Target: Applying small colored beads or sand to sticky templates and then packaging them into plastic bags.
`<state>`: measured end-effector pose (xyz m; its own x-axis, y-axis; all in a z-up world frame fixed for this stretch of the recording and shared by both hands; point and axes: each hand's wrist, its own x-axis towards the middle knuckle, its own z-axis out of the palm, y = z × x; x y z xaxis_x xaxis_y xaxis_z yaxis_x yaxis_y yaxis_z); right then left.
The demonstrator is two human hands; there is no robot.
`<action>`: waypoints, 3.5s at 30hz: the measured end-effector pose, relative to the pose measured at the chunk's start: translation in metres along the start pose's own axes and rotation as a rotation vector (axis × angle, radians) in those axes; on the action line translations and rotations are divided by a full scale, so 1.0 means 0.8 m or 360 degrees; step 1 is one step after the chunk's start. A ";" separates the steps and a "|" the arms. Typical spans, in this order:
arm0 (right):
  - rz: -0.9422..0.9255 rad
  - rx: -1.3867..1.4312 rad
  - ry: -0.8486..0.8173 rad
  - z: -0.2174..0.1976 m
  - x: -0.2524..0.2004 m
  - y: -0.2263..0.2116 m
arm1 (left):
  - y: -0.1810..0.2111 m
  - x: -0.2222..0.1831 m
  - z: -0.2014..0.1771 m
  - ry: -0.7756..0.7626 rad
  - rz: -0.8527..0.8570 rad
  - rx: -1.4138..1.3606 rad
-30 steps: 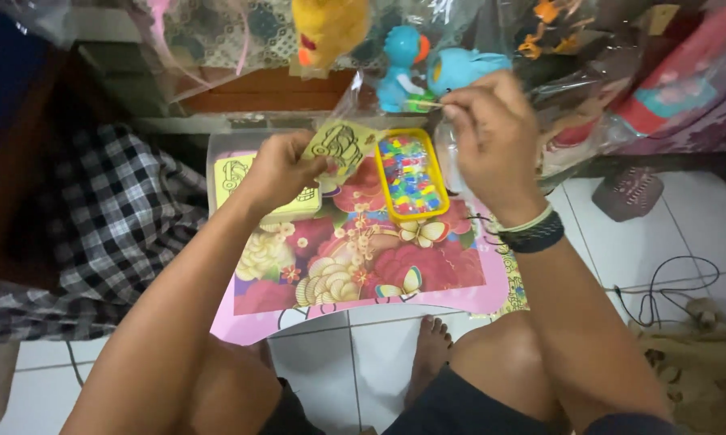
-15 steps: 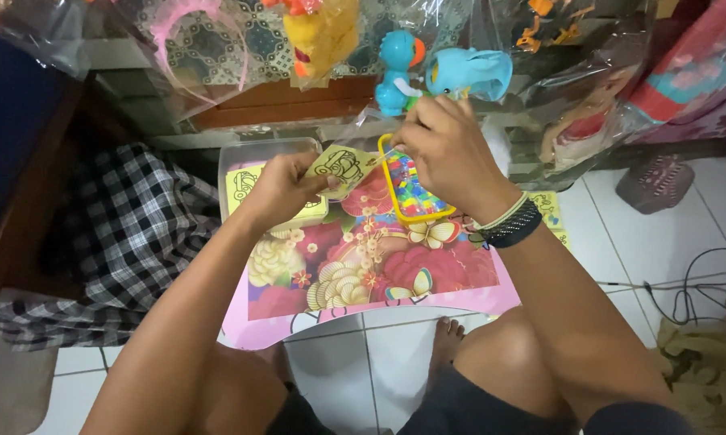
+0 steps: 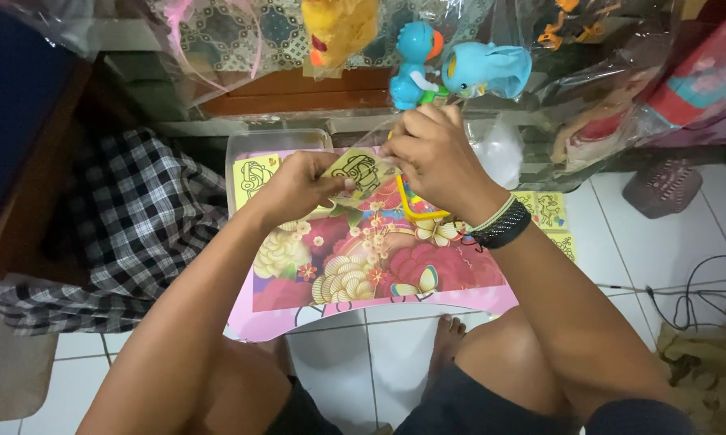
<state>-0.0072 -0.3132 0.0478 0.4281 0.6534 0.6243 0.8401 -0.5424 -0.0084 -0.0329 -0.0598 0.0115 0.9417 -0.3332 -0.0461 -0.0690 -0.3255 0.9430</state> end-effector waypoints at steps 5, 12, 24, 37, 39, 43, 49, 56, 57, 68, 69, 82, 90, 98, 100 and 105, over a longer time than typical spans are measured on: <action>0.0115 0.0142 -0.0069 -0.005 0.007 -0.012 | 0.008 -0.006 -0.003 -0.0024 -0.0008 -0.0036; 0.0224 0.0365 -0.0034 -0.015 0.019 -0.027 | 0.021 -0.012 -0.002 -0.0037 -0.0017 -0.0228; 0.0983 0.1420 0.0314 -0.010 0.022 -0.030 | 0.027 -0.008 -0.005 0.0119 0.0053 -0.0704; 0.1153 0.1587 0.0200 0.017 0.013 -0.028 | 0.032 -0.003 0.010 0.0509 0.0483 -0.0412; 0.1189 0.1610 0.0219 0.023 0.010 -0.023 | 0.031 -0.001 0.011 0.0523 0.0495 -0.0421; 0.1305 0.1732 0.0285 0.024 0.013 -0.023 | 0.045 -0.007 0.015 0.0553 0.0504 -0.0543; 0.1425 0.1887 0.0368 0.043 -0.002 -0.002 | 0.030 -0.003 0.009 0.0496 0.0858 -0.0376; 0.1551 0.1985 0.0363 0.039 0.003 -0.007 | 0.023 0.001 0.012 0.0470 0.0931 -0.0004; 0.1535 0.1989 0.0360 0.047 -0.002 -0.001 | 0.018 0.003 0.013 0.0507 0.0819 -0.0064; 0.1010 0.1777 0.0401 0.035 0.006 -0.013 | 0.013 0.006 0.002 0.0660 0.0767 -0.0237; 0.1025 0.1720 0.0401 0.034 0.006 -0.018 | 0.013 0.006 0.002 0.0653 0.0742 -0.0255; 0.1169 0.1324 0.0171 0.026 0.001 -0.009 | 0.009 0.005 -0.003 0.0640 0.0590 0.0142; 0.1094 0.1191 0.0021 0.036 -0.003 0.000 | 0.008 0.005 -0.003 0.0646 0.0583 0.0211; 0.0936 0.0942 0.0025 0.043 -0.011 0.018 | 0.003 0.004 -0.011 0.0655 0.0384 0.0216; 0.0957 0.0999 -0.0013 0.044 -0.014 0.022 | -0.007 0.012 -0.011 0.0661 0.0536 0.0309; 0.1030 0.1213 0.0002 0.029 -0.005 0.003 | 0.010 0.002 -0.009 0.0612 0.0392 0.0296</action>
<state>0.0008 -0.3053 0.0270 0.8788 0.3510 0.3234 0.4349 -0.3097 -0.8455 -0.0300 -0.0569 0.0215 0.9410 -0.0805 0.3286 -0.3292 -0.4421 0.8344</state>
